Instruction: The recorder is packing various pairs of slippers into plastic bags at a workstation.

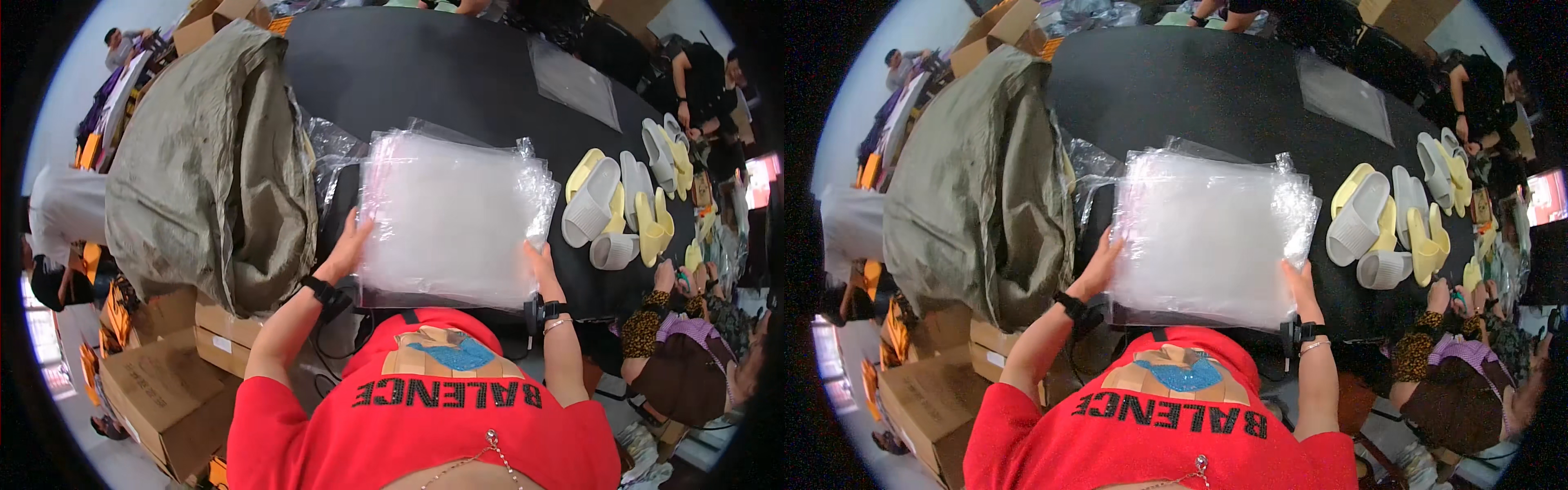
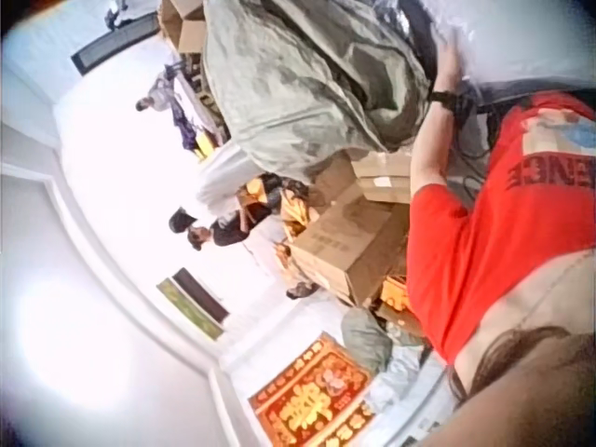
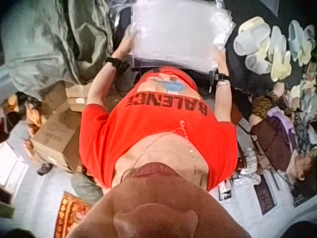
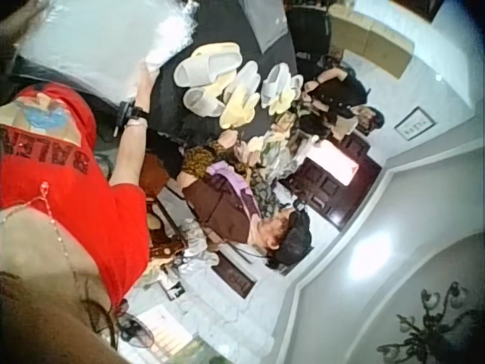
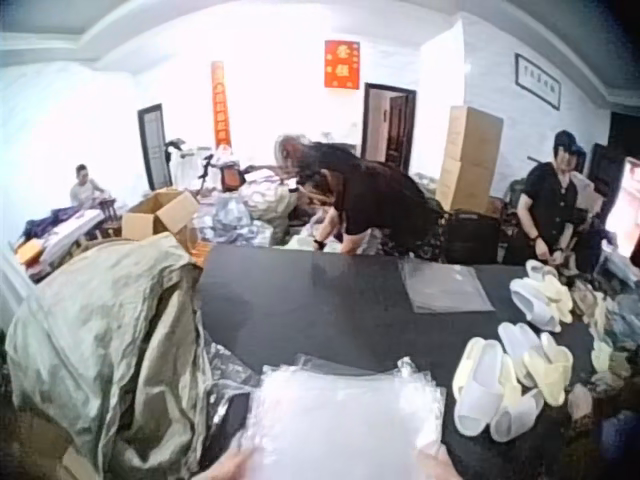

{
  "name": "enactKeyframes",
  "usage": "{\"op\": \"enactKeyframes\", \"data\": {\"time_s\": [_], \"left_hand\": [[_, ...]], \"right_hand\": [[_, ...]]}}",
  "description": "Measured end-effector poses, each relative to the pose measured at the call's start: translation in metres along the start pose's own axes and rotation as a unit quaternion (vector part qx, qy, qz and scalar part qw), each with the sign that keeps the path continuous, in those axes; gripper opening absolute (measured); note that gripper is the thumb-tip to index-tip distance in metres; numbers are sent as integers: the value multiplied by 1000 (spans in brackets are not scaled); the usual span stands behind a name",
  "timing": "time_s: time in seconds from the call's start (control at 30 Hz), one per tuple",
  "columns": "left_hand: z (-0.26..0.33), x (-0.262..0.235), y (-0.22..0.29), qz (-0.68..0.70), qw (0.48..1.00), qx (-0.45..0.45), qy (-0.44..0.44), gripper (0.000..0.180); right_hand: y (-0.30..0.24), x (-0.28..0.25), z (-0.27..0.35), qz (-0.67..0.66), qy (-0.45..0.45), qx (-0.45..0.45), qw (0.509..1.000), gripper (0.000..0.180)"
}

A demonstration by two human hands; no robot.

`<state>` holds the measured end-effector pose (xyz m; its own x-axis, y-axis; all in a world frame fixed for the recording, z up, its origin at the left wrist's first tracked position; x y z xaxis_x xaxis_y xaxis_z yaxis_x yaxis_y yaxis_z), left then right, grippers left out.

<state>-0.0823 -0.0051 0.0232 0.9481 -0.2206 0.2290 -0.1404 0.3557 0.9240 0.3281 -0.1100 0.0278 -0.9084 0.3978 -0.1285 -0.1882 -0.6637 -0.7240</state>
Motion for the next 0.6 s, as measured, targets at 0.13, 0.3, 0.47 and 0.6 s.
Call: {"op": "enactKeyframes", "data": {"time_s": [0.13, 0.3, 0.47, 0.6], "left_hand": [[-2, 19, 8, -30, 998, 40, -47, 83], [-4, -4, 5, -217, 975, 38, -14, 81], [15, 1, 35, -284, 934, 157, 147, 72], [60, 48, 60, -569, 767, 298, 8, 60]], "right_hand": [[7, 2, -2, -26, -19, -21, 999, 63], [19, -2, -20, 94, 47, -32, 994, 65], [20, 1, -17, 106, 85, -67, 989, 66], [37, -7, -34, 145, 106, -104, 978, 73]]}}
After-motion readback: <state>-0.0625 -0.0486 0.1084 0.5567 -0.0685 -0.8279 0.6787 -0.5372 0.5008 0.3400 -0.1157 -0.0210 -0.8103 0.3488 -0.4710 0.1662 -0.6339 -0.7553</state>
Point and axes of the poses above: each hand's wrist, its own z-axis away from the middle knuckle, its own x-axis out of the palm, y = z × x, the point moved 1 cm from there along -z, towards the middle knuckle, and after that the axes turned 10 degrees about x, right-handed, at the moved point
